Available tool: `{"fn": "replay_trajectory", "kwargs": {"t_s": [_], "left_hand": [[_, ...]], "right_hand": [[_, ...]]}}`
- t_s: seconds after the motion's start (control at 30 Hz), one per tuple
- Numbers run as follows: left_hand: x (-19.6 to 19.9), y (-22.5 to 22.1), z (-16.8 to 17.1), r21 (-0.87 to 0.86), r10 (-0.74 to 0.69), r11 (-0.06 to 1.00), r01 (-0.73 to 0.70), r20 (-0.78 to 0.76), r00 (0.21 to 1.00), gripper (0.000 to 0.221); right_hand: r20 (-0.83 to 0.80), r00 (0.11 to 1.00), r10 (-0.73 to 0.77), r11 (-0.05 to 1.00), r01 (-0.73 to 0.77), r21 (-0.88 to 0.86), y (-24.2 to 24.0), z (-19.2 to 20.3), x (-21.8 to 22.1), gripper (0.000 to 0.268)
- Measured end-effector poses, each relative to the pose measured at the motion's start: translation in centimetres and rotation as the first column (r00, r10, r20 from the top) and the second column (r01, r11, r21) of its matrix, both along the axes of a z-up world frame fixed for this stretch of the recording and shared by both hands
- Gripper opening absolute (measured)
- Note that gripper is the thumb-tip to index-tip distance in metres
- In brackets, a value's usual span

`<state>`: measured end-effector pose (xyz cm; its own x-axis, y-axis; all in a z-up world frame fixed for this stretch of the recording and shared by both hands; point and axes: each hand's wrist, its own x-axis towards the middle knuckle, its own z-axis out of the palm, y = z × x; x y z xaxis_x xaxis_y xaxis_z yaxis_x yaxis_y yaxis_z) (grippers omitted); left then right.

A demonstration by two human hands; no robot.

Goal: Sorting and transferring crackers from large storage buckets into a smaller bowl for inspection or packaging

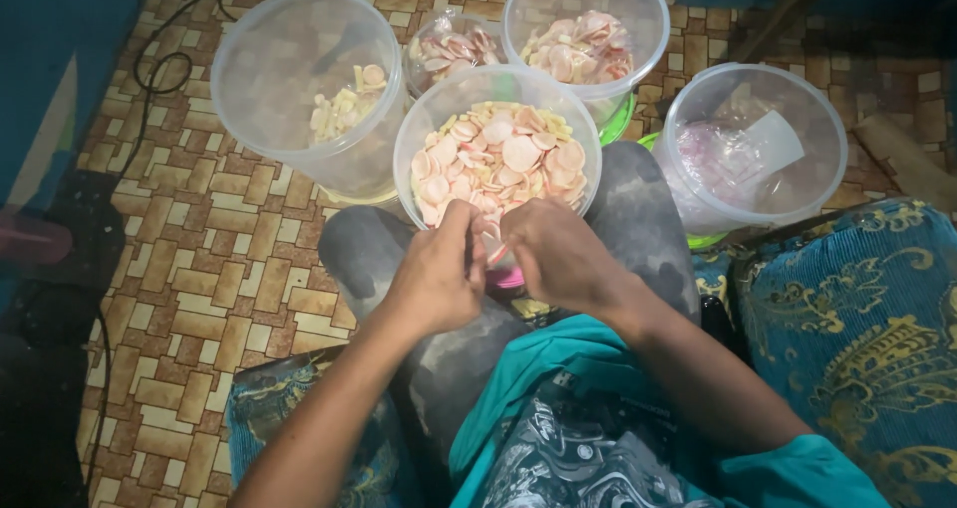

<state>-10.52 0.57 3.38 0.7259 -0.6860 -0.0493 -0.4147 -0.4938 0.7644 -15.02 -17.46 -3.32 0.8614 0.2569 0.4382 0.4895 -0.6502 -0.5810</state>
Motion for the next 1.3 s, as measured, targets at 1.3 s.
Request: {"fn": "replay_trajectory", "kwargs": {"t_s": [1.3], "left_hand": [[2.4,-0.7,-1.3,0.036,0.4,0.914,-0.404,0.079,0.913,0.044]], "right_hand": [[0.268,0.942,-0.203,0.968,0.152,0.197,-9.5,1.2,8.2,0.021]]}}
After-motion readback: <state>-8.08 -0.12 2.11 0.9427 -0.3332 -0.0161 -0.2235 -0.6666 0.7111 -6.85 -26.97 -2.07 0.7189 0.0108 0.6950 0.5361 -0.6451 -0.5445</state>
